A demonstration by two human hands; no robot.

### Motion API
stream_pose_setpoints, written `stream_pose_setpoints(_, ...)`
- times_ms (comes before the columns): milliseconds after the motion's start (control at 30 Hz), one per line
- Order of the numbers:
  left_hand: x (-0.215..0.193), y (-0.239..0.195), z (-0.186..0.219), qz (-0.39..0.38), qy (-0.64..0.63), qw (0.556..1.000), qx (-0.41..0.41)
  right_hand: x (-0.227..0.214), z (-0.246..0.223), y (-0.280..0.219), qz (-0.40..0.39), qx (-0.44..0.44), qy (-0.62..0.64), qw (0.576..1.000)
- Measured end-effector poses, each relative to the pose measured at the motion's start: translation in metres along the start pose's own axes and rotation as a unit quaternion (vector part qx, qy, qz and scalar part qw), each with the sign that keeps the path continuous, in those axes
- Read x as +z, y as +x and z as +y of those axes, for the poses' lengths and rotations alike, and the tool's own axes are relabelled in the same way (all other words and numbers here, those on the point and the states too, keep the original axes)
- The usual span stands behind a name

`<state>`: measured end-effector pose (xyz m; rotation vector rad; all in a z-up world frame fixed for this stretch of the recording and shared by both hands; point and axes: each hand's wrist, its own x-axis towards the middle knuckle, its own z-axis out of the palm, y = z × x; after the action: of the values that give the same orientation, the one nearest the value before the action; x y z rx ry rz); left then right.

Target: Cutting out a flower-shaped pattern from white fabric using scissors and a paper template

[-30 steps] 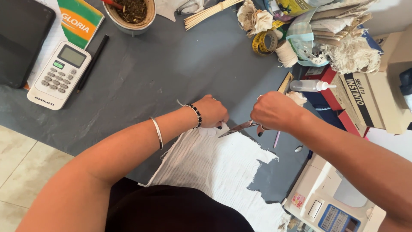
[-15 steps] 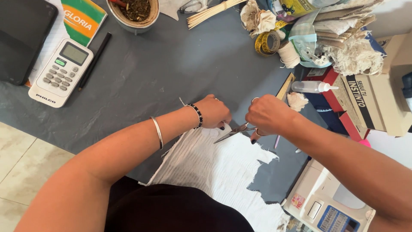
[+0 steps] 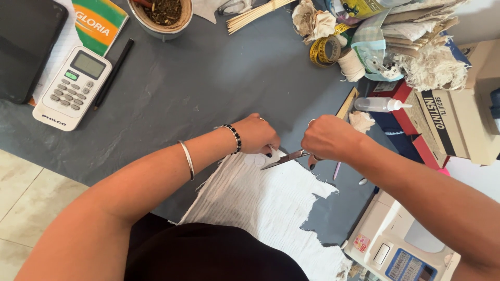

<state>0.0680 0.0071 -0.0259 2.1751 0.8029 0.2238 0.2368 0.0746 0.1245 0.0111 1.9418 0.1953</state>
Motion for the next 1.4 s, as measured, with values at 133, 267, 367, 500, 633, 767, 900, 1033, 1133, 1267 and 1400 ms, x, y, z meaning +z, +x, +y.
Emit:
stream_pose_setpoints(133,-0.004,-0.004,0.003,0.005,-0.005,1.000,0.001,-0.031,-0.004,-0.011,-0.002,-0.004,0.038,0.999)
stream_pose_setpoints(267,-0.003,-0.004,0.004,0.008,-0.014,1.000,0.001,-0.027,-0.008,-0.007,0.027,-0.013,0.057,0.998)
stream_pose_setpoints(367,-0.002,-0.003,0.004,0.009,-0.019,1.000,0.003,-0.027,-0.011,-0.007,0.025,-0.012,0.058,0.998)
stream_pose_setpoints(500,-0.005,-0.006,0.005,0.010,-0.026,1.000,0.010,-0.009,-0.012,-0.003,0.035,-0.014,0.040,0.999)
stream_pose_setpoints(633,0.000,-0.003,-0.001,0.011,-0.011,1.000,0.007,0.006,-0.017,-0.004,0.054,-0.021,0.043,0.997)
stream_pose_setpoints(767,-0.011,-0.010,0.002,0.000,-0.030,1.000,-0.001,0.006,-0.024,-0.018,0.049,0.014,0.100,0.994)
stream_pose_setpoints(900,-0.018,-0.015,0.001,-0.016,-0.031,0.999,0.002,0.024,-0.048,-0.039,0.023,0.101,0.233,0.967)
stream_pose_setpoints(1033,0.006,-0.007,-0.012,-0.030,0.032,0.998,0.034,0.049,-0.097,-0.052,-0.008,0.163,0.351,0.922)
stream_pose_setpoints(1133,0.020,-0.005,-0.017,-0.015,0.122,0.988,0.091,0.062,-0.133,-0.049,-0.002,0.193,0.443,0.876)
stream_pose_setpoints(1267,0.012,-0.009,-0.010,0.016,0.184,0.969,0.163,0.064,-0.157,-0.043,0.032,0.225,0.530,0.817)
stream_pose_setpoints(1400,0.014,-0.007,-0.015,-0.005,0.234,0.954,0.190,0.072,-0.171,-0.032,0.056,0.251,0.538,0.803)
